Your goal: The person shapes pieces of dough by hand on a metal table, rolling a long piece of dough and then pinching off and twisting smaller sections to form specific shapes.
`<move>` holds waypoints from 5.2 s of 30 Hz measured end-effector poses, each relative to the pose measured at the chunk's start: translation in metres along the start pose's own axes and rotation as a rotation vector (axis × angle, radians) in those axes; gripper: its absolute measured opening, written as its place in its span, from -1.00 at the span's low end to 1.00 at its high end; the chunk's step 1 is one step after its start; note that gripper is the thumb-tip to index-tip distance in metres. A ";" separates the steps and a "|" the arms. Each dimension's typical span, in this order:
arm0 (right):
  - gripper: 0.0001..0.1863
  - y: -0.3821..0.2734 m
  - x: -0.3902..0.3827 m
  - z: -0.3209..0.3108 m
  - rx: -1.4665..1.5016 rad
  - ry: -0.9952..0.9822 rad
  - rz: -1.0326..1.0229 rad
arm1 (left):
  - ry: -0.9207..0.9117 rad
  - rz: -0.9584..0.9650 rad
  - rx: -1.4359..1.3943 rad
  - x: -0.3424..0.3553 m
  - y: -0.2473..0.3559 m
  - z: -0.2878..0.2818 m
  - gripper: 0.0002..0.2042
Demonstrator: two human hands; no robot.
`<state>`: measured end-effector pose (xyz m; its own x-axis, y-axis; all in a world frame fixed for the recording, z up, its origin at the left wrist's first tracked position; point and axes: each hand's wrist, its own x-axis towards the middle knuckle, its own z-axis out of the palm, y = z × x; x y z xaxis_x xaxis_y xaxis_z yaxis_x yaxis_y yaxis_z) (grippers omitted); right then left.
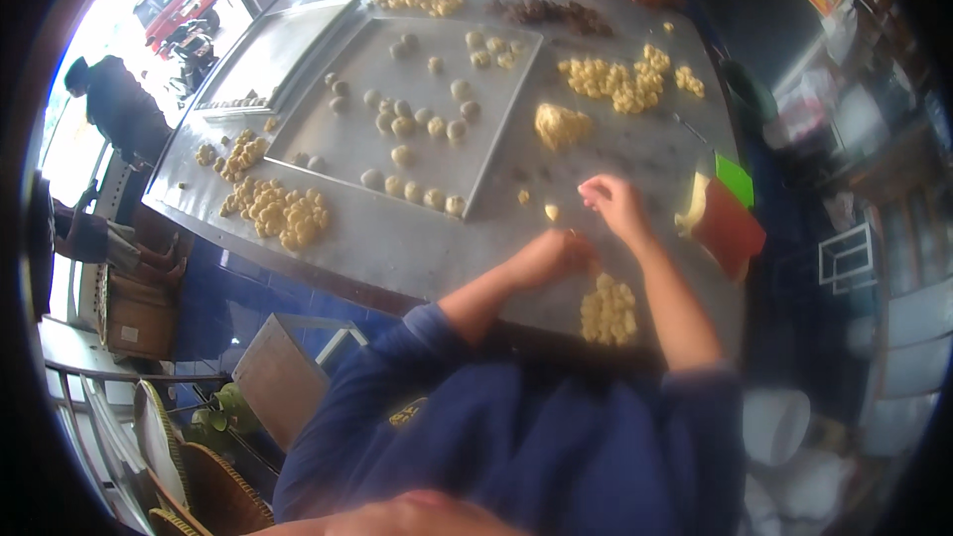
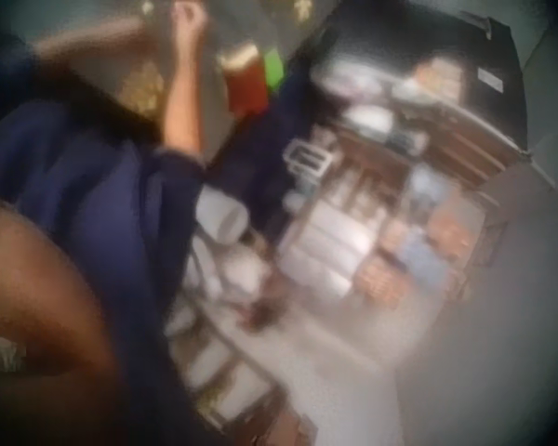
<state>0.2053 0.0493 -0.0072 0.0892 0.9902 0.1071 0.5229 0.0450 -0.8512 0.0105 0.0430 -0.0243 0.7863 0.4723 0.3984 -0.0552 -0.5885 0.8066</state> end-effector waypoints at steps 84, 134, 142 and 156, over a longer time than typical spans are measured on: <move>-0.86 -0.001 -0.003 -0.023 -0.050 0.060 -0.004 | 0.159 -0.299 -0.188 -0.001 0.008 -0.006 -0.72; -0.91 -0.041 -0.227 -0.002 -0.288 0.238 0.032 | 0.191 -0.394 -0.013 -0.052 0.074 0.025 -0.85; -0.95 -0.033 -0.213 -0.001 -0.423 0.237 -0.021 | 0.128 -0.457 -0.046 -0.053 0.081 0.023 -0.79; -0.87 -0.018 -0.186 0.000 -0.464 0.234 -0.043 | 0.148 -0.260 0.503 -0.047 0.073 0.020 -0.84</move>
<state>0.1799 -0.1357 -0.0117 0.2186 0.9305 0.2940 0.8462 -0.0307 -0.5320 -0.0188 -0.0353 0.0071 0.6385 0.7085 0.3007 0.4556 -0.6628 0.5942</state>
